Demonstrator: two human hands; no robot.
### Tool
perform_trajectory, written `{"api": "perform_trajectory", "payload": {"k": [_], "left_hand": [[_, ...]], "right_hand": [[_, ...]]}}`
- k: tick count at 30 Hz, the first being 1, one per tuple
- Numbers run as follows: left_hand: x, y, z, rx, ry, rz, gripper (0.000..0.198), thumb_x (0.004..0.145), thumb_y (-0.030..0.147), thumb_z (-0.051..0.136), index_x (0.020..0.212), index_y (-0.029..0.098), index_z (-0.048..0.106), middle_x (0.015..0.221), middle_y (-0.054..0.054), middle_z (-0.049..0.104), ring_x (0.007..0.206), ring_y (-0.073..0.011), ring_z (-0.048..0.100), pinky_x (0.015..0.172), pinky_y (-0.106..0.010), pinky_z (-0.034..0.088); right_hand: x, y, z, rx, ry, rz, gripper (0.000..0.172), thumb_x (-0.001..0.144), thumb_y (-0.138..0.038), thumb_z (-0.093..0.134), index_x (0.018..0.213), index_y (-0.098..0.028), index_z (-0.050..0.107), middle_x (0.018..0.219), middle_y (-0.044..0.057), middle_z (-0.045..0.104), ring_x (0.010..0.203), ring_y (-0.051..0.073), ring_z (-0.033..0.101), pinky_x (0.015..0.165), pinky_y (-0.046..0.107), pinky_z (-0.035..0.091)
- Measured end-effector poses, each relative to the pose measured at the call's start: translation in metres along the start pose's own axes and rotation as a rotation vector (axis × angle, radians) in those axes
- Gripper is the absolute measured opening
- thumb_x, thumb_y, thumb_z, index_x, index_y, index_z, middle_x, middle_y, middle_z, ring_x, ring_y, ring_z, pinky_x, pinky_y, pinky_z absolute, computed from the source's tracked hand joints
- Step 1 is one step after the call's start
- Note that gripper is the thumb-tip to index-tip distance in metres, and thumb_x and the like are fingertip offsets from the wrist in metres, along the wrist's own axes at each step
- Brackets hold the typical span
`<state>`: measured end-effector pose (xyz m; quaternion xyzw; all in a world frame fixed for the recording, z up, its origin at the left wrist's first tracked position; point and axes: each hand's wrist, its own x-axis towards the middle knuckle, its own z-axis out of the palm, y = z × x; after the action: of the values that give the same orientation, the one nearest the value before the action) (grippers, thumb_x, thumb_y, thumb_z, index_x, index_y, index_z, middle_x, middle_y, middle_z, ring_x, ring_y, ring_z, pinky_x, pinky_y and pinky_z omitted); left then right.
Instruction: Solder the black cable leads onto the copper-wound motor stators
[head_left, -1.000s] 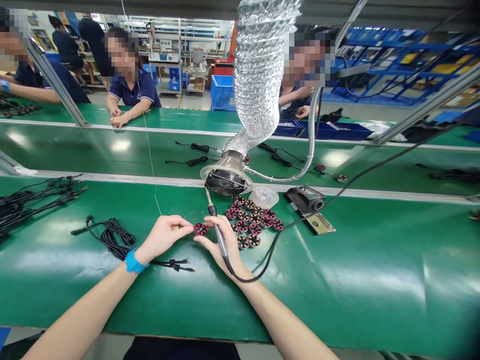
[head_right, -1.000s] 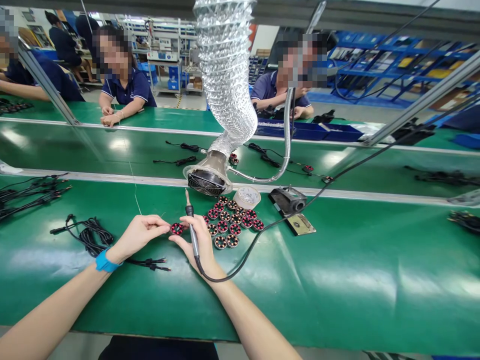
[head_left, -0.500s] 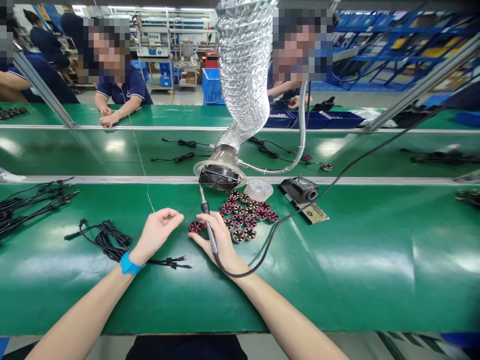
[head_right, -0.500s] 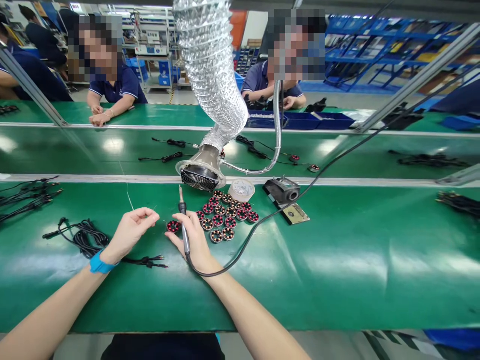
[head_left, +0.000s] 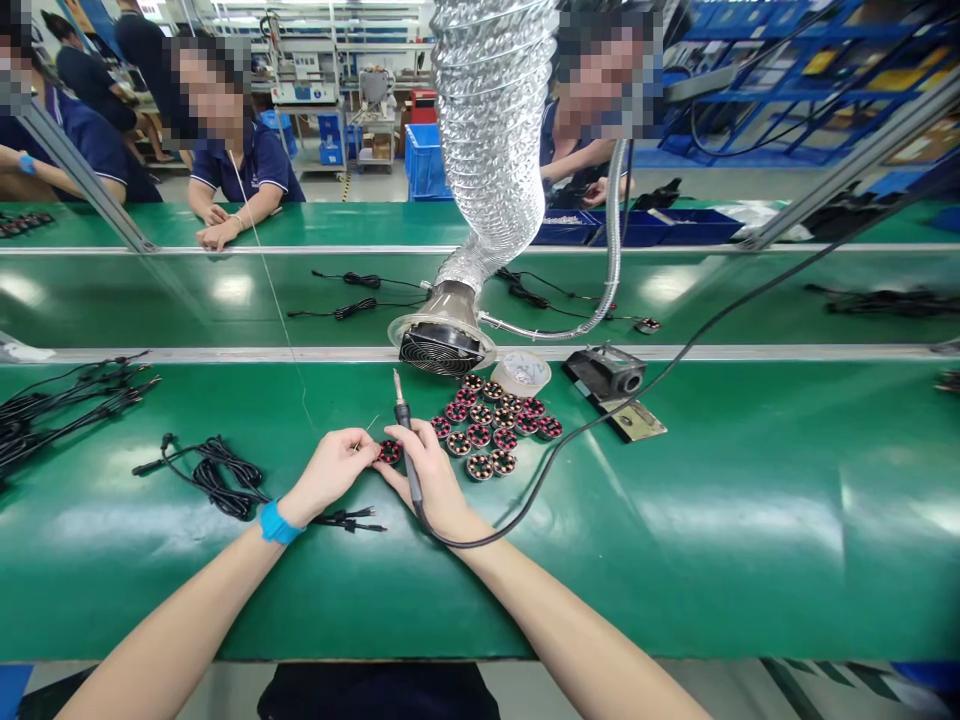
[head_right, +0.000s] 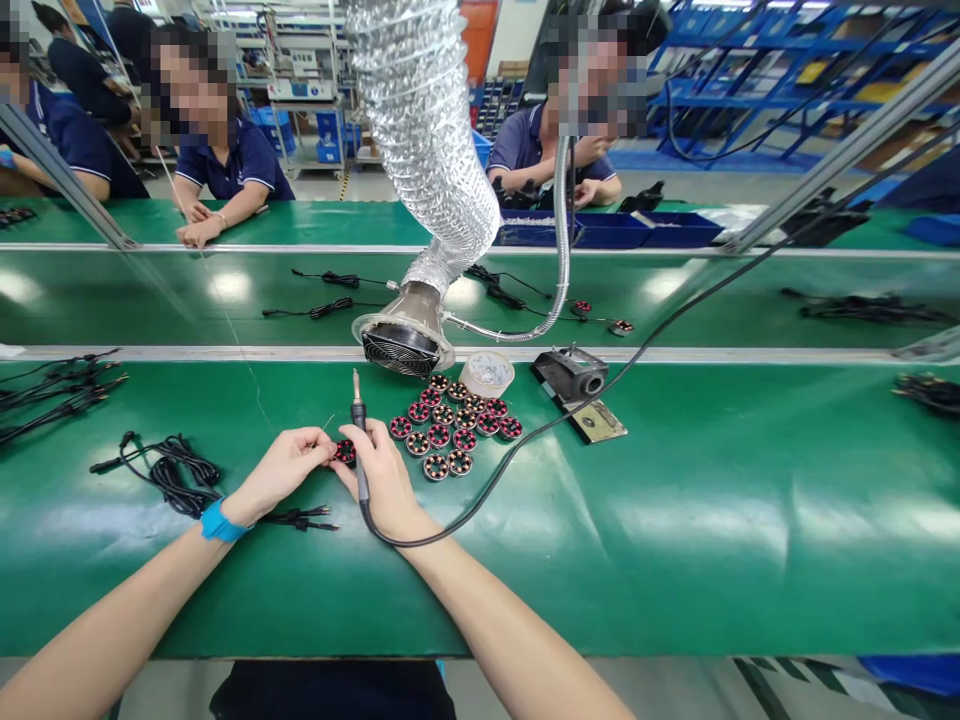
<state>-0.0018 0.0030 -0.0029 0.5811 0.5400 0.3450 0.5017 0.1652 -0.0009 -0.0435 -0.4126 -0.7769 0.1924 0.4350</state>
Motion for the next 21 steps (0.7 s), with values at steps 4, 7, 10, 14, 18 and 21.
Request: {"api": "perform_trajectory", "payload": {"k": [4,7,10,14,18,21], "left_hand": [[0.003,-0.003,-0.004,0.028,0.006,-0.013,0.029,0.078,0.041,0.060,0.062,0.017,0.055,0.062,0.002,0.056,0.062,-0.0135,0.049,0.062,-0.025,0.037],[0.004,-0.005,-0.005,0.028,0.017,-0.003,0.028,0.078,0.039,0.061,0.062,0.017,0.057,0.063,0.001,0.059,0.064,-0.0139,0.051,0.064,-0.025,0.038],[0.004,-0.004,-0.004,0.017,0.021,0.001,0.028,0.079,0.039,0.062,0.061,0.017,0.058,0.063,0.001,0.059,0.064,-0.0140,0.051,0.063,-0.025,0.038],[0.001,0.002,-0.006,-0.046,0.075,-0.001,0.029,0.080,0.041,0.064,0.067,0.016,0.061,0.066,0.000,0.061,0.061,-0.0121,0.050,0.060,-0.024,0.038],[-0.001,0.006,-0.015,-0.079,0.195,0.004,0.031,0.082,0.045,0.065,0.073,0.016,0.063,0.072,-0.001,0.064,0.055,-0.0096,0.047,0.054,-0.024,0.035],[0.000,0.002,-0.016,-0.002,0.192,-0.021,0.033,0.080,0.047,0.068,0.073,0.015,0.067,0.073,-0.003,0.068,0.063,-0.0127,0.054,0.059,-0.024,0.040]], "right_hand": [[0.000,0.008,0.003,0.087,-0.027,0.062,0.052,0.081,-0.016,0.074,0.127,-0.026,0.051,0.111,0.007,0.050,0.092,0.020,0.062,0.085,0.036,0.056],[0.002,0.010,0.002,0.171,-0.064,0.059,0.052,0.081,-0.014,0.074,0.127,-0.026,0.052,0.114,0.007,0.051,0.100,0.021,0.062,0.092,0.036,0.054],[0.004,0.009,0.002,0.226,-0.086,0.056,0.049,0.083,-0.010,0.069,0.126,-0.026,0.052,0.116,0.006,0.052,0.104,0.020,0.061,0.095,0.035,0.053],[0.004,0.009,0.001,0.204,-0.066,0.055,0.048,0.081,-0.009,0.071,0.123,-0.025,0.054,0.112,0.006,0.052,0.101,0.020,0.061,0.094,0.035,0.053],[0.002,0.010,0.000,0.180,-0.032,0.077,0.047,0.082,-0.014,0.073,0.123,-0.026,0.054,0.113,0.006,0.053,0.098,0.020,0.061,0.092,0.036,0.054],[0.001,0.011,0.000,0.169,0.014,0.097,0.048,0.081,-0.019,0.077,0.123,-0.027,0.054,0.113,0.006,0.052,0.092,0.020,0.062,0.088,0.036,0.056]]}}
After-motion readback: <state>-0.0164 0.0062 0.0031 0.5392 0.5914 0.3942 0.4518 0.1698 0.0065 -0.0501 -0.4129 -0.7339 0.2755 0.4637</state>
